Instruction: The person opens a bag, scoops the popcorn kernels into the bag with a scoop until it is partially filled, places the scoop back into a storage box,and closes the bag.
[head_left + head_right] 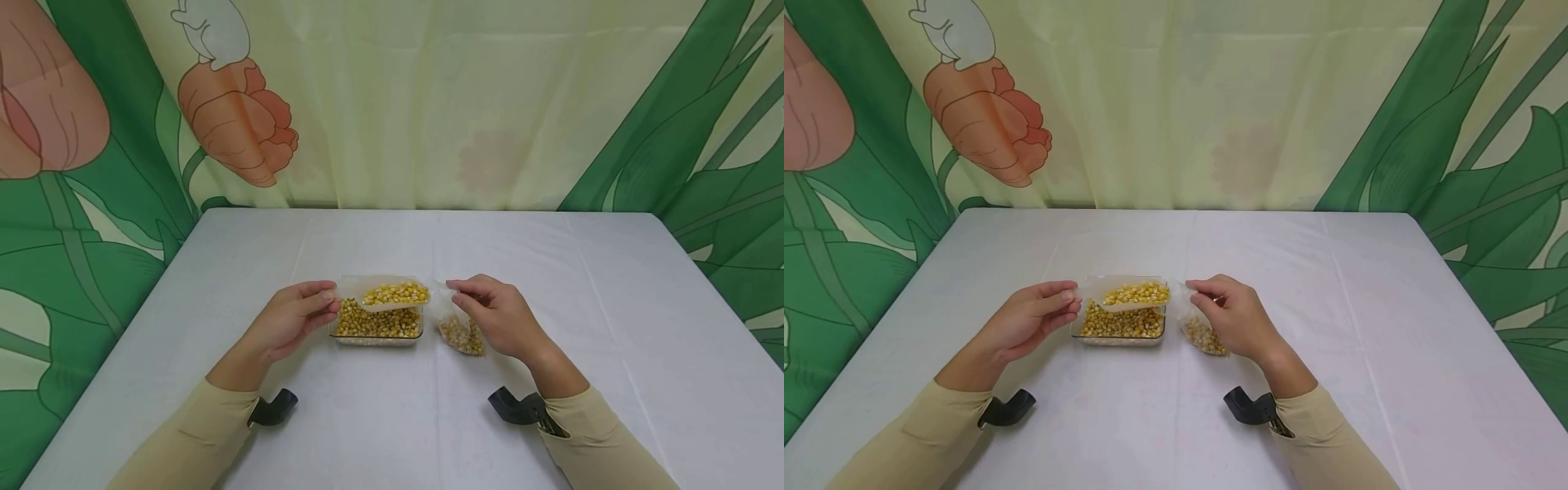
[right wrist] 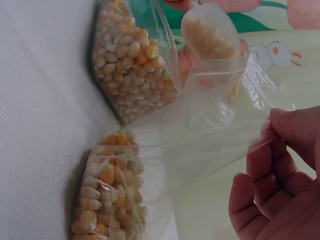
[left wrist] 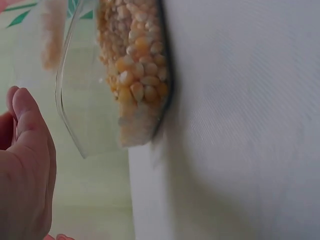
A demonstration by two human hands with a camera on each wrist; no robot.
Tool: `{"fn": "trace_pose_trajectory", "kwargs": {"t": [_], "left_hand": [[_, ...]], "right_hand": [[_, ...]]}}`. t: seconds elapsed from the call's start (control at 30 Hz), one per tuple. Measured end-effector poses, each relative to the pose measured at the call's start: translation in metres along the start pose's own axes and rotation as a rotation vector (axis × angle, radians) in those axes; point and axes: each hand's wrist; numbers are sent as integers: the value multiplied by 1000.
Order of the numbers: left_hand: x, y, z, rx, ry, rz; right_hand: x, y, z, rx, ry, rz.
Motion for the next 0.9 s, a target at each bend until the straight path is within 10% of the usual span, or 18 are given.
{"fn": "trace_pose_trajectory", "kwargs": {"t": [0.9], "left_hand": [[-40,-9,5,1,-58,-31]], "right_hand": [[1,1,-6,81,43,31]]}}
Point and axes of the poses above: each hand's wrist, its own y-axis away from the middle knuckle, its own x-axis out of the back of the hand, z = x × y, and after that the axes turned 5 degrees about x, right-handed
